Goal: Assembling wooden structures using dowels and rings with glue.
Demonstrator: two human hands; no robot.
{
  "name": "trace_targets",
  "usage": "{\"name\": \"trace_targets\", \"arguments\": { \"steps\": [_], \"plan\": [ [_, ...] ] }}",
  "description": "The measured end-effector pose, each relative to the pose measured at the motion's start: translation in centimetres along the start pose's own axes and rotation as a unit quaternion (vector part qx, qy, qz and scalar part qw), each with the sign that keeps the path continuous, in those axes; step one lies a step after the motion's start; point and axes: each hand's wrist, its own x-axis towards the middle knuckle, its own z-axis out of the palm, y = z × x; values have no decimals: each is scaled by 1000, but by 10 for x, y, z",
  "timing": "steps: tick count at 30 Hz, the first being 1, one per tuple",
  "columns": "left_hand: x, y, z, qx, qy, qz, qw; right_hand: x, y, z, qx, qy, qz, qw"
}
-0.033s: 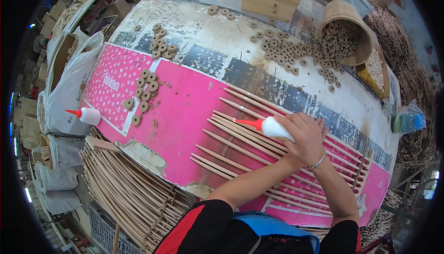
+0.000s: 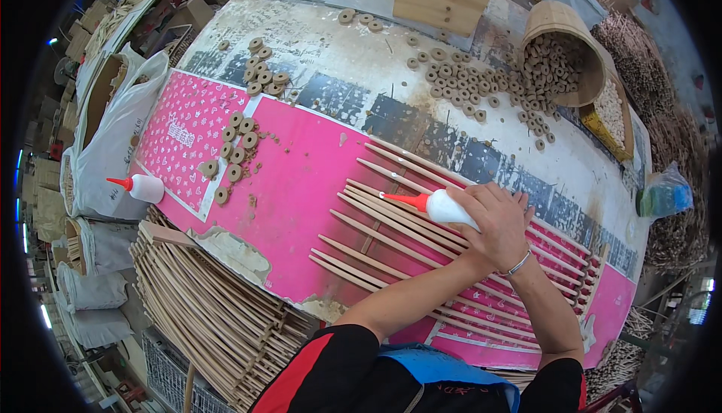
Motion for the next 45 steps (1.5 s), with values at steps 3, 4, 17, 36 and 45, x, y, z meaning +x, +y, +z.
{"name": "trace_targets", "arguments": {
  "steps": [3,4,17,36,45],
  "plan": [
    [-9,-3,-1,44,-18,-6,999,0,-2,-4,9,2,24,1000],
    [-12,-5,-2,59,-25,-8,998,-2,1,-4,17,14,21,1000],
    [9,-16,77,-282,282,96,912,-3,-9,-1,-2,4,-6,1000],
    [5,-15,65,-274,266,98,919,-7,-16,-3,-25,4,-14,1000],
    [8,-12,70,-247,281,101,922,-8,-18,-10,-22,4,-13,1000]
  ]
}}
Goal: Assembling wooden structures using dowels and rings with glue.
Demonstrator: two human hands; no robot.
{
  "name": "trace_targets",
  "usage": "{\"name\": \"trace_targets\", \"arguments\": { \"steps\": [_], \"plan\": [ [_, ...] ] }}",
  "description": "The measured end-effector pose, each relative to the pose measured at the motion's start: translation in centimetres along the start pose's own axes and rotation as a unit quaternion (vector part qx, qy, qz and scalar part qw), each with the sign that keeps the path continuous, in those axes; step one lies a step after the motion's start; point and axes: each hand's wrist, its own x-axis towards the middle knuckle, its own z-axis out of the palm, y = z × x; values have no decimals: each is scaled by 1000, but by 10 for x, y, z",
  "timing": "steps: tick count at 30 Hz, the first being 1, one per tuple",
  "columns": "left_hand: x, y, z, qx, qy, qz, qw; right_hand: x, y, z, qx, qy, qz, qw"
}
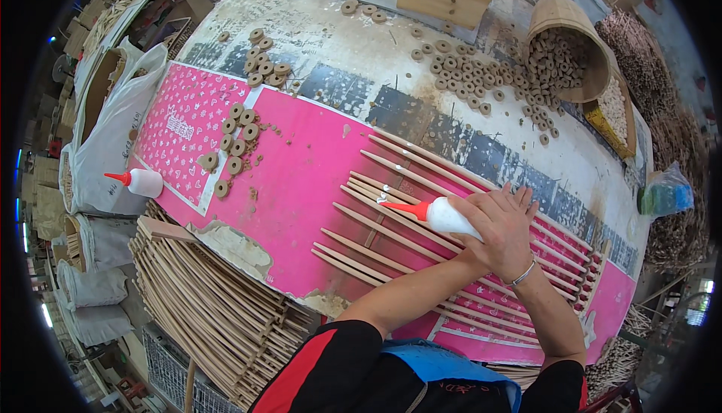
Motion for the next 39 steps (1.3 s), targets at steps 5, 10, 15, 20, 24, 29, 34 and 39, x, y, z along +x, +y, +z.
{"name": "trace_targets", "arguments": {
  "steps": [5,10,15,20,24,29,34,39],
  "plan": [
    [1,-2,-3,24,-71,-22,997,4,-8,8,16,-2,-5,1000],
    [-1,-2,-5,20,-43,-20,999,2,-6,5,5,-10,-5,1000],
    [-5,-7,10,-1,-5,-23,1000,1,-7,0,36,6,-9,999],
    [-2,-6,13,15,-15,-2,1000,2,-15,5,47,-17,-23,998],
    [2,-4,9,22,-34,-3,999,0,-14,8,55,-24,-15,998],
    [4,-4,9,42,-48,5,998,-2,-16,6,37,-33,-16,999],
    [-3,-7,7,45,-47,-10,998,-2,-19,2,49,-29,-27,998],
    [14,1,-11,31,-115,4,993,-5,-21,1,63,-31,-43,997]
  ]
}}
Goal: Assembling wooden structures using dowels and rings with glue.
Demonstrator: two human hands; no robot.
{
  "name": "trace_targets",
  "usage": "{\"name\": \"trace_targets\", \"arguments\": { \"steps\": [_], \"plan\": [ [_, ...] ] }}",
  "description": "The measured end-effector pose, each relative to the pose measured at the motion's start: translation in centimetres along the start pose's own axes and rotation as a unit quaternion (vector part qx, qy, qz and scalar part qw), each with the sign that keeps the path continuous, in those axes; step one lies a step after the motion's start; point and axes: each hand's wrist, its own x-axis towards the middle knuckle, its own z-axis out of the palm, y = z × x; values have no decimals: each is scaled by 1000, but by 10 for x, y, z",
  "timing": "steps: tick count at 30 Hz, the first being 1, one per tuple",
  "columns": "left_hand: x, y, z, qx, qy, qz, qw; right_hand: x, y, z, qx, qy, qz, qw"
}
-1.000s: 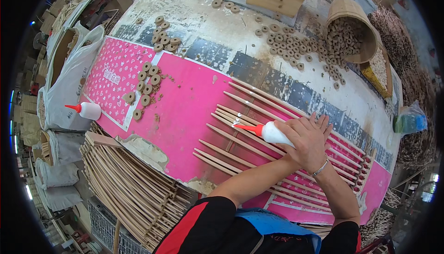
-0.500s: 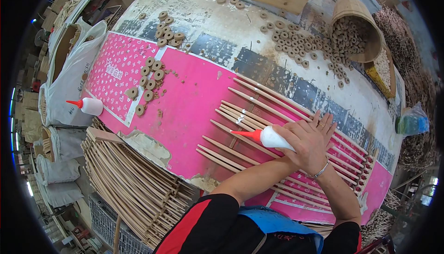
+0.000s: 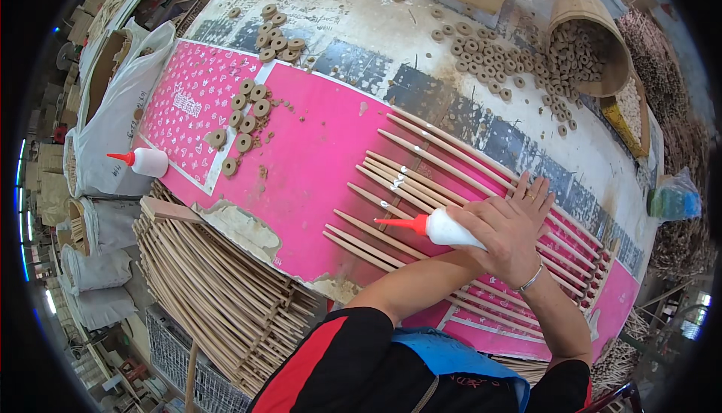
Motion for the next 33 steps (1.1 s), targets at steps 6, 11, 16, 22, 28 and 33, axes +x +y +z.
{"name": "trace_targets", "arguments": {
  "steps": [6,11,16,22,28,33],
  "plan": [
    [0,-1,-6,21,-23,-15,999,6,-9,9,13,-11,-25,1000],
    [-2,-1,-3,0,-3,-14,1000,5,-7,13,7,-27,-28,999],
    [-6,-6,7,6,13,-10,1000,3,-4,9,20,-17,-30,999],
    [-3,0,0,30,24,-13,999,9,-15,7,44,-30,-43,998],
    [-4,2,-6,31,3,-21,999,13,-16,20,43,-28,-65,997],
    [-5,1,-4,37,-6,-28,999,13,-14,13,32,-38,-65,997]
  ]
}}
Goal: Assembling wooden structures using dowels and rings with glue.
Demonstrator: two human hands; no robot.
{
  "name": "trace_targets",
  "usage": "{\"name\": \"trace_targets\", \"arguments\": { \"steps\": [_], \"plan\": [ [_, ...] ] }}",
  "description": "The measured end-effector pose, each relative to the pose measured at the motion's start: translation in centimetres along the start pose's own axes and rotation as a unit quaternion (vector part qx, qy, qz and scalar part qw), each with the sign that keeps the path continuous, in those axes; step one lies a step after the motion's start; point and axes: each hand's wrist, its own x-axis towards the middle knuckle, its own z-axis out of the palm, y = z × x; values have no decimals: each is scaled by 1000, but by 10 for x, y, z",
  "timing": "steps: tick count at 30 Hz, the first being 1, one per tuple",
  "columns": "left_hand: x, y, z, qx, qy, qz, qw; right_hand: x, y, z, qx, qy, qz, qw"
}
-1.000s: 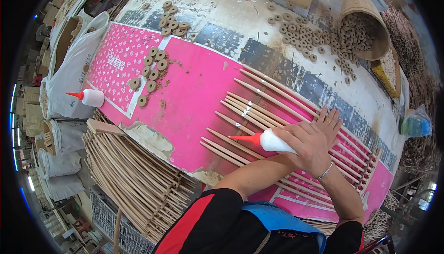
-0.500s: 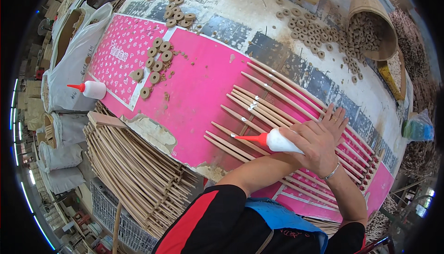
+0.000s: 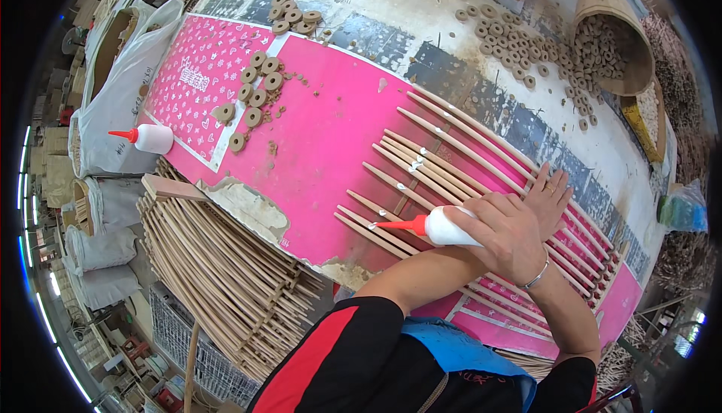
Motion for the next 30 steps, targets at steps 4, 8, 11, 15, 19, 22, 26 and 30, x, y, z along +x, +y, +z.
{"name": "trace_targets", "arguments": {
  "steps": [4,8,11,15,19,22,26,30],
  "plan": [
    [2,-1,-1,-5,-8,6,1000,-1,0,-1,6,7,-1,1000],
    [1,-1,-5,-3,-5,2,1000,4,-3,4,17,3,-14,1000],
    [1,1,-8,-9,4,2,1000,3,-2,7,13,4,-21,1000],
    [0,0,-6,-18,8,3,1000,1,-1,4,-11,-9,-24,1000],
    [2,0,0,-21,10,15,1000,-11,7,-12,15,-2,16,1000],
    [-11,-1,4,-72,78,8,994,-20,26,-19,42,39,69,996],
    [-11,9,37,-281,188,-103,935,-25,57,-20,36,112,150,982],
    [-10,16,37,-235,149,-71,958,-28,75,-18,4,155,216,964]
  ]
}}
